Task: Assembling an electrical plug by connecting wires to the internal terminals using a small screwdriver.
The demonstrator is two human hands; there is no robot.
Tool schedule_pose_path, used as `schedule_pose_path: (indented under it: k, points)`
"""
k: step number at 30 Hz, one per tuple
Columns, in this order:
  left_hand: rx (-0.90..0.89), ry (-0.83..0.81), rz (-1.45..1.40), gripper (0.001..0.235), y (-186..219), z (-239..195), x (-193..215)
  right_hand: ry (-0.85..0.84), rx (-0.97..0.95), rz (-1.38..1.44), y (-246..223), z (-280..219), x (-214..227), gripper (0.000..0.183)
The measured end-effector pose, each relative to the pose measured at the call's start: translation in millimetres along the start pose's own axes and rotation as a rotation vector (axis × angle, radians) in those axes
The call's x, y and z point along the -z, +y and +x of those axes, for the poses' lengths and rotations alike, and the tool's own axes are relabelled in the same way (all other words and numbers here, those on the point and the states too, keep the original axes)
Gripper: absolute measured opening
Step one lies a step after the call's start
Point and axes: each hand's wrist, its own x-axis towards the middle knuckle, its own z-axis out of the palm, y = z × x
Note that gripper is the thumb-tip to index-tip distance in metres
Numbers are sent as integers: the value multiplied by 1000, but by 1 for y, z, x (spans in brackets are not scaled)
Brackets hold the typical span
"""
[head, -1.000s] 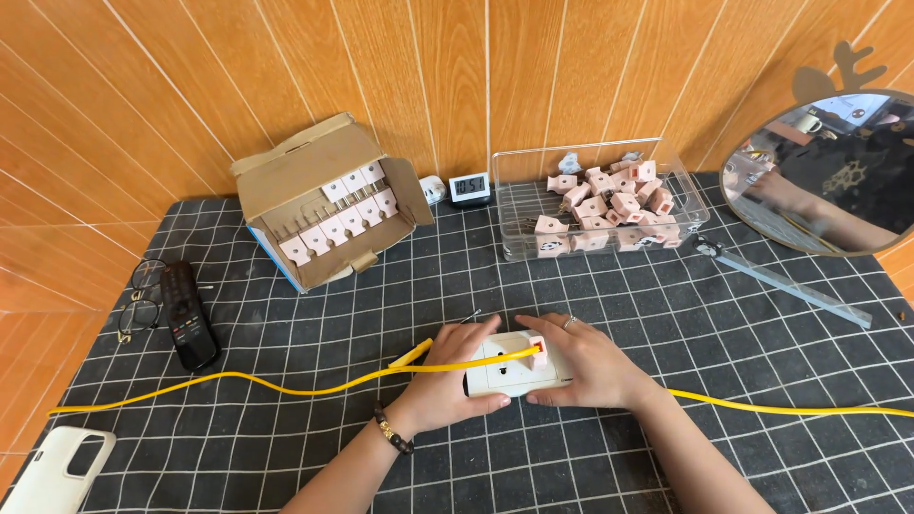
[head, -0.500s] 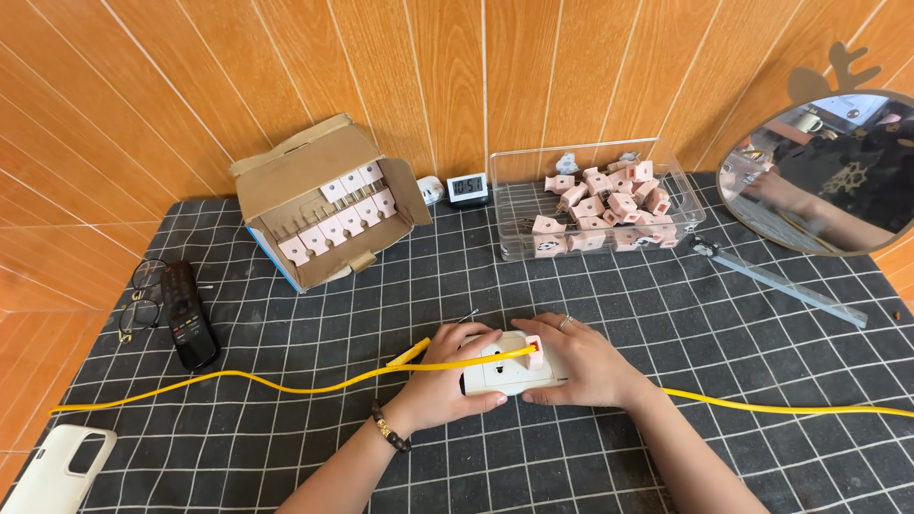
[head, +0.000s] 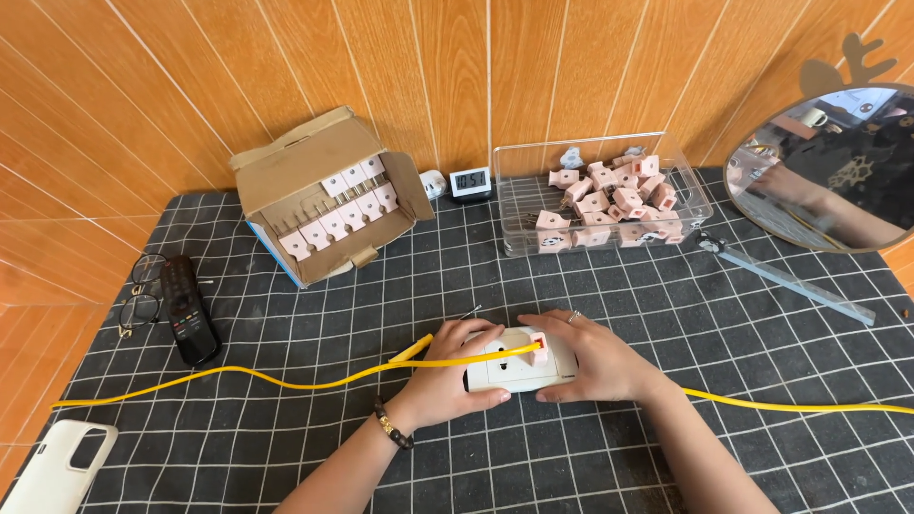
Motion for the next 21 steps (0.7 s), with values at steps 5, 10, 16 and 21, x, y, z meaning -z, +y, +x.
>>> schedule_pose_path:
  k: [5,10,16,21]
  points:
    - [29,5,-43,96,7,-1,5,31,63,-1,3,2,-3,105]
    - [28,9,-58,106,4,-3,3,7,0,-19,3,3,-5,106]
    - [-11,5,-4,81,5,0,5,24,17,-11,3,3,-5,105]
    - [39,6,-73,101,8,-2,7,43,42,-6,5,3,-7,104]
